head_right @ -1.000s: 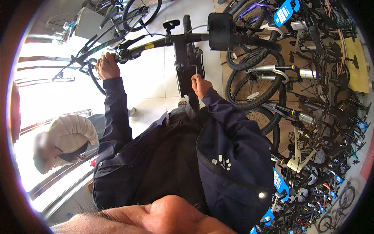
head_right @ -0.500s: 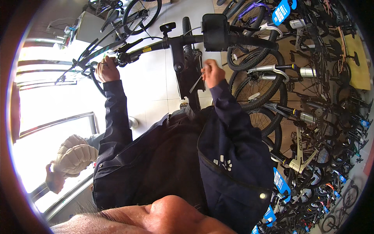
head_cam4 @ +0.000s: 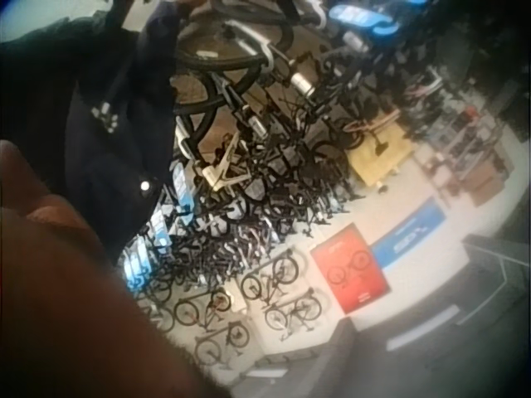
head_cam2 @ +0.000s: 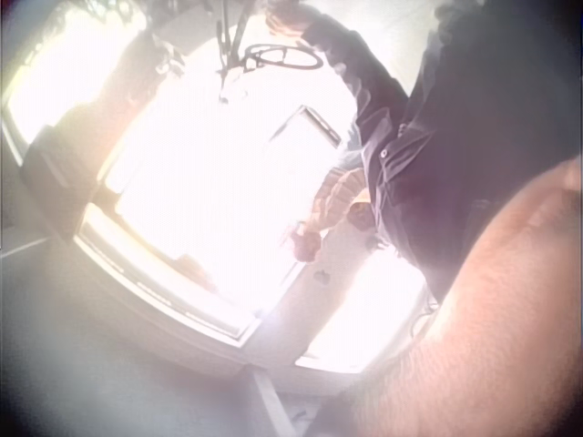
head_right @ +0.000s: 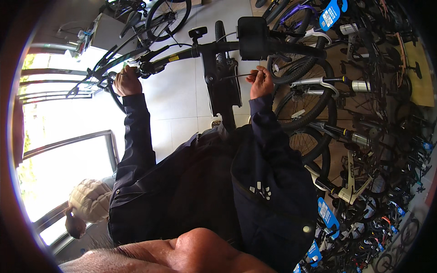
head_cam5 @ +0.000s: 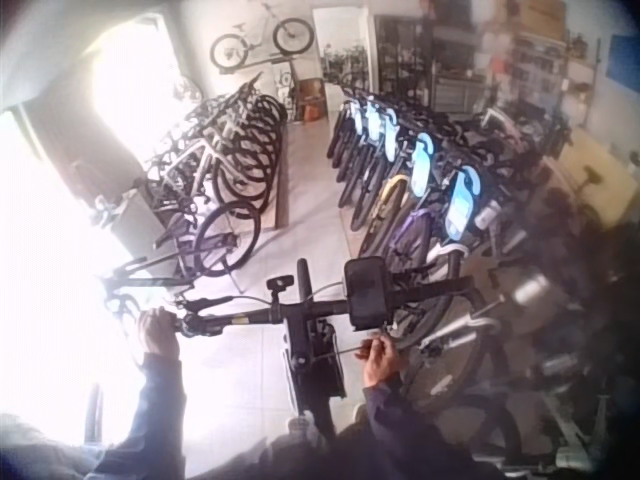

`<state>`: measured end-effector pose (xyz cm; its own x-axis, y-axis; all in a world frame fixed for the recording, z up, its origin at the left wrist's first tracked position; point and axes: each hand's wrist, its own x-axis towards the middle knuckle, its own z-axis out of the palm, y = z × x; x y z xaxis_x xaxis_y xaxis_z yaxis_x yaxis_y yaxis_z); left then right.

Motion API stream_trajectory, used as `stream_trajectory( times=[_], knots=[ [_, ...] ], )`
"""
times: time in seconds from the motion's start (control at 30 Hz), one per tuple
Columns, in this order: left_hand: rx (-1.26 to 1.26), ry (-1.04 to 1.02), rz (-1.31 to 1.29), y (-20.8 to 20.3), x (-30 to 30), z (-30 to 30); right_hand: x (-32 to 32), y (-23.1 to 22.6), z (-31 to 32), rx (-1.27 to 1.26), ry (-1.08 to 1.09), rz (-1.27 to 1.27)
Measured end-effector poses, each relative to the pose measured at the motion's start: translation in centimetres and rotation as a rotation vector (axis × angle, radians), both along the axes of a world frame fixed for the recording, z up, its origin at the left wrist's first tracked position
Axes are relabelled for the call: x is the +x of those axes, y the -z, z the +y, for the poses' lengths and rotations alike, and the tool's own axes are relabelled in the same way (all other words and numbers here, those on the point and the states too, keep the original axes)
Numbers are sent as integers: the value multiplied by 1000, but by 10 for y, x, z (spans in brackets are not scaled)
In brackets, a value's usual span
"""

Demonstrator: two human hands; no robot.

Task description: The person uses a small hex key to loosen and tighten bolts on a bicycle handlebar stem and attached bag mount. They repeatedly adjust the position of the handlebar and the mounted bag, checking alignment and fit throughout the process.

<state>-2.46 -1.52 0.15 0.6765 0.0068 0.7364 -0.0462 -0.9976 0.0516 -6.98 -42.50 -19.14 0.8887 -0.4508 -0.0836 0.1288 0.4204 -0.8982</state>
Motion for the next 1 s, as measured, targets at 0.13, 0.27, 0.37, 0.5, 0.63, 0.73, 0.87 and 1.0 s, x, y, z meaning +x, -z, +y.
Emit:
stream_trajectory(
  times=[0.13, 0.27, 0.37, 0.5, 0.63, 0.73, 0.87, 1.0],
  knots=[
    [19, -7, -10, 0, 1, 1, 3, 2, 0, 14, 0, 13],
    [25, -3, 1, 1, 1, 2, 2, 4, 2, 32, 8, 50],
    [101, 9, -6, 1, 2, 4, -1, 4, 5, -43, 14, 161],
    [87, -11, 6, 3, 3, 5, -6, 1, 0, -322, -55, 163],
    [95, -5, -2, 3, 3, 5, -13, -10, -8, -151, -109, 170],
    [85, -11, -17, 4, 3, 4, -20, -16, -7, 28, -101, 144],
    [88, -1, -25, 5, 4, 5, -26, -10, 3, 311, -73, 134],
    [81, -17, -31, 6, 5, 6, -22, 13, 8, 694, -63, 66]
  ],
)
